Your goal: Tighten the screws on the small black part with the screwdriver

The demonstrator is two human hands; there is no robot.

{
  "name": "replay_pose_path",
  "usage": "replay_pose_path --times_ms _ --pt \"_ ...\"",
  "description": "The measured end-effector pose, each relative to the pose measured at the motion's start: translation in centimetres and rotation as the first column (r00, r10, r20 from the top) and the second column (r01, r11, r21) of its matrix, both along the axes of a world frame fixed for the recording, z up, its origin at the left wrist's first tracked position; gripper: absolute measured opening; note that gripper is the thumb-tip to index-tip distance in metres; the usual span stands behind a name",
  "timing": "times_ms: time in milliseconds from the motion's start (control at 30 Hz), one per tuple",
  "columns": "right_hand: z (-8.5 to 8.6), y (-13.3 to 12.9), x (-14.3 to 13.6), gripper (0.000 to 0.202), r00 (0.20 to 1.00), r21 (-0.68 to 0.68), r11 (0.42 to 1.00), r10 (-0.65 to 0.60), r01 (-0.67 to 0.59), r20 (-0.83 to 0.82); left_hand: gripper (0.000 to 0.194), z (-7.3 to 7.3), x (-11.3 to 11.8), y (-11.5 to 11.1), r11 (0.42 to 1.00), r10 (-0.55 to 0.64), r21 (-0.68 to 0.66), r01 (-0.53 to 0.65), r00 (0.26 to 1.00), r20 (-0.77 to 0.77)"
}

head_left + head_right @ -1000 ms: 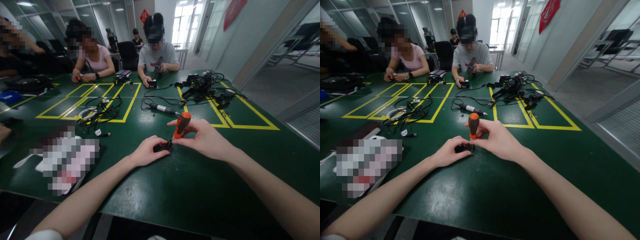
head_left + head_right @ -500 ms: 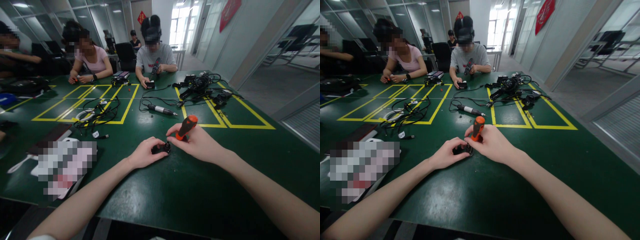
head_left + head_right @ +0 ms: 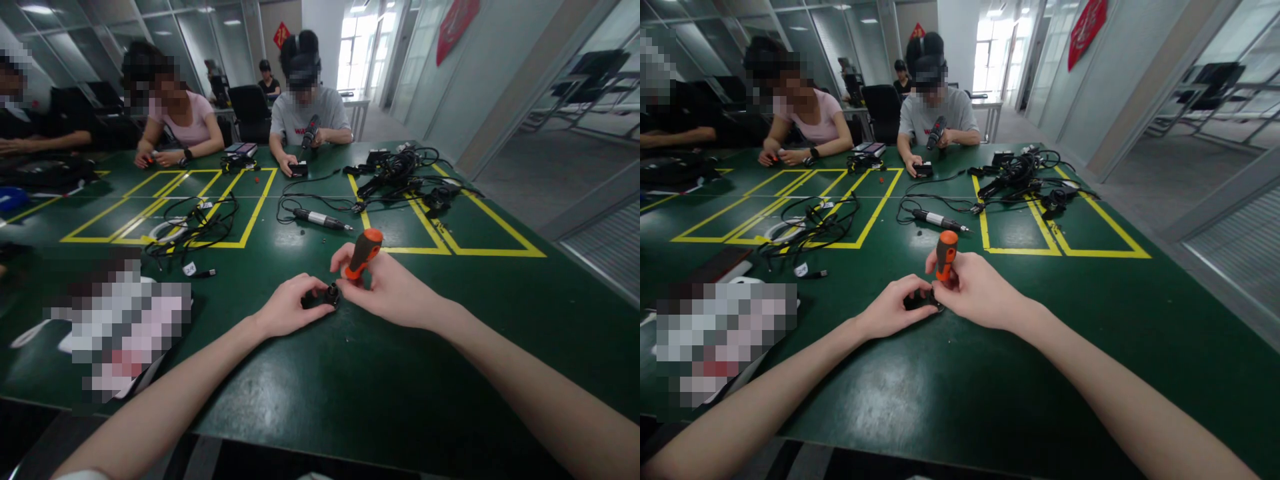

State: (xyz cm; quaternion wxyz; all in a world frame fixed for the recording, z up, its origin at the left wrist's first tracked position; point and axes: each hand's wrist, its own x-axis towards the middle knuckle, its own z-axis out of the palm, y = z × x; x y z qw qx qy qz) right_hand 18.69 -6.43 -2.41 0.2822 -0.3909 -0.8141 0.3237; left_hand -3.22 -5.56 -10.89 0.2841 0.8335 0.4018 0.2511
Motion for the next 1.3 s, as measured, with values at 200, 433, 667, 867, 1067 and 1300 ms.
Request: replay_pose_path --times_ms 200,433,667,867,1067,1300 --pt "-0.2 0.0 -0.1 0.005 0.999 0.052 0.998 -0.030 0.031 -0.031 0.030 0.0 0.0 0.0 1.000 -0.006 -0.012 0.007 1.000 0.011" --pt "0.0 -0.1 0.0 0.020 0.998 -0.026 0.999 -0.041 0.040 -0.038 0.032 -0.2 0.0 0.0 1.000 0.003 -0.011 -0.002 1.000 0.007" --pt "-0.3 0.0 -0.1 0.008 0.999 0.035 0.999 -0.036 0.036 0.001 0.032 -0.1 0.0 0.0 1.000 -0.016 -0.009 0.016 1.000 0.004" --pt "-0.1 -0.1 -0.1 0.007 0.997 0.027 0.998 -0.063 0.065 -0.051 0.033 -0.2 0.0 0.0 1.000 -0.009 -0.016 0.009 1.000 0.004" --pt "0.1 0.0 0.1 0.017 0.999 0.015 0.999 -0.038 0.038 -0.019 0.031 -0.3 -0.1 0.0 1.000 -0.006 -0.016 0.006 1.000 0.014" --pt "0.7 -0.5 0.1 0.008 0.999 -0.027 0.999 -0.045 0.044 -0.026 0.031 -0.2 0.0 0.1 1.000 -0.003 -0.018 0.003 1.000 0.010"
